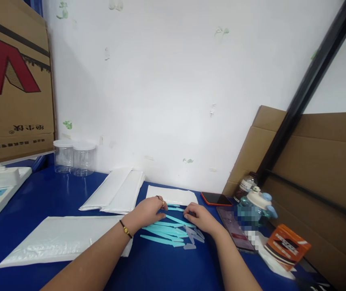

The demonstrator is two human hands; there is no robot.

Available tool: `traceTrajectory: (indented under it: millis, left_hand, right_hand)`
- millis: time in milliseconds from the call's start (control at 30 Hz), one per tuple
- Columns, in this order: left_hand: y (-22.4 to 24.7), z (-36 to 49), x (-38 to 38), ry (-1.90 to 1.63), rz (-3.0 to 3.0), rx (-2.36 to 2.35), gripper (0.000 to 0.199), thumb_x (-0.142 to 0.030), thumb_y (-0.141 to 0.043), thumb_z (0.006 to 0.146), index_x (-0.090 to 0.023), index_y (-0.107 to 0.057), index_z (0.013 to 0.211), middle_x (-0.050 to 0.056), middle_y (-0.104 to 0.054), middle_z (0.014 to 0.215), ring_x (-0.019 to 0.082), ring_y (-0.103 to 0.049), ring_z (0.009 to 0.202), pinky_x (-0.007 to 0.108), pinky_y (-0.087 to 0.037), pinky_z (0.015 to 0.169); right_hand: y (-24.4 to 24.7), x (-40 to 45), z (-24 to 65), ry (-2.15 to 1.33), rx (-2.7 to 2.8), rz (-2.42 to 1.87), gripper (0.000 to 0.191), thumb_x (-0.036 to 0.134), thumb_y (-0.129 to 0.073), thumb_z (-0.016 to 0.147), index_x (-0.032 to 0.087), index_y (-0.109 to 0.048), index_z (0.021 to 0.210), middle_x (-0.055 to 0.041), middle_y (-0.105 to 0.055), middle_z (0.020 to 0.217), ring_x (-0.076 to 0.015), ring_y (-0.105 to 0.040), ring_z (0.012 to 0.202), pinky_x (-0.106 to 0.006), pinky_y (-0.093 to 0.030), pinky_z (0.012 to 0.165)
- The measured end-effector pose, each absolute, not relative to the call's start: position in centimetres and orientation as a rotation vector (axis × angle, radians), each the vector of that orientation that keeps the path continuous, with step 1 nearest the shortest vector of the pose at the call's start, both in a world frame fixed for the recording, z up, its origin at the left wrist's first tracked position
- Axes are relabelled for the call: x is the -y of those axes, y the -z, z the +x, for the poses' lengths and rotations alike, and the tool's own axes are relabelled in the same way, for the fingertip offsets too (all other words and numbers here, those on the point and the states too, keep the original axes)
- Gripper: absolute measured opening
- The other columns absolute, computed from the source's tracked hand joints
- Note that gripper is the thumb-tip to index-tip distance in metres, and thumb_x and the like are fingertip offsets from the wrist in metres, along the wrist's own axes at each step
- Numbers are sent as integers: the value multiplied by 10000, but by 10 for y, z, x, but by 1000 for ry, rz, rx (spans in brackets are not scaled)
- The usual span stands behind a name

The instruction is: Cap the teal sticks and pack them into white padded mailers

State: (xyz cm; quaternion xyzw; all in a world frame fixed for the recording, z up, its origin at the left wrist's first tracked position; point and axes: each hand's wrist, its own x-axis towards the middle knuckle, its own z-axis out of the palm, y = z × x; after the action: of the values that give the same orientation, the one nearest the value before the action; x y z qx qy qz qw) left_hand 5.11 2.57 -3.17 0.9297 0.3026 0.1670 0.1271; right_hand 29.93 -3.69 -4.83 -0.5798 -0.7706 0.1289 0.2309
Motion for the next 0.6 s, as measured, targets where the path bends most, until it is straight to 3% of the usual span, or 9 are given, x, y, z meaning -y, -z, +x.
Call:
traceTrajectory:
  millis: [167,367,600]
  left_hand:
    - [48,53,-33,-462,2769,-851,310,-289,-561,765,-250,-603,1069,29,-598,1076,196,-573,939,262,-417,803]
    - [53,59,-40,-407,2798,-909,109,-267,-544,771,-224,-641,797,7,-635,860,162,-589,767,236,-408,649]
    - [54,57,-40,-435,2833,-965,175,-281,-467,828,-199,-620,803,31,-638,829,163,-589,727,244,-407,631]
  right_hand:
    - [48,40,297,-434,2091,-1624,104,268,-626,728,191,-667,785,-9,-593,810,-119,-522,676,-210,-389,597]
    - [46,43,299,-485,2082,-1622,110,258,-623,715,189,-680,779,-14,-612,788,-125,-538,672,-213,-395,589]
    - [53,40,308,-555,2007,-1647,126,234,-669,646,166,-663,752,-12,-612,726,-119,-527,620,-209,-392,550]
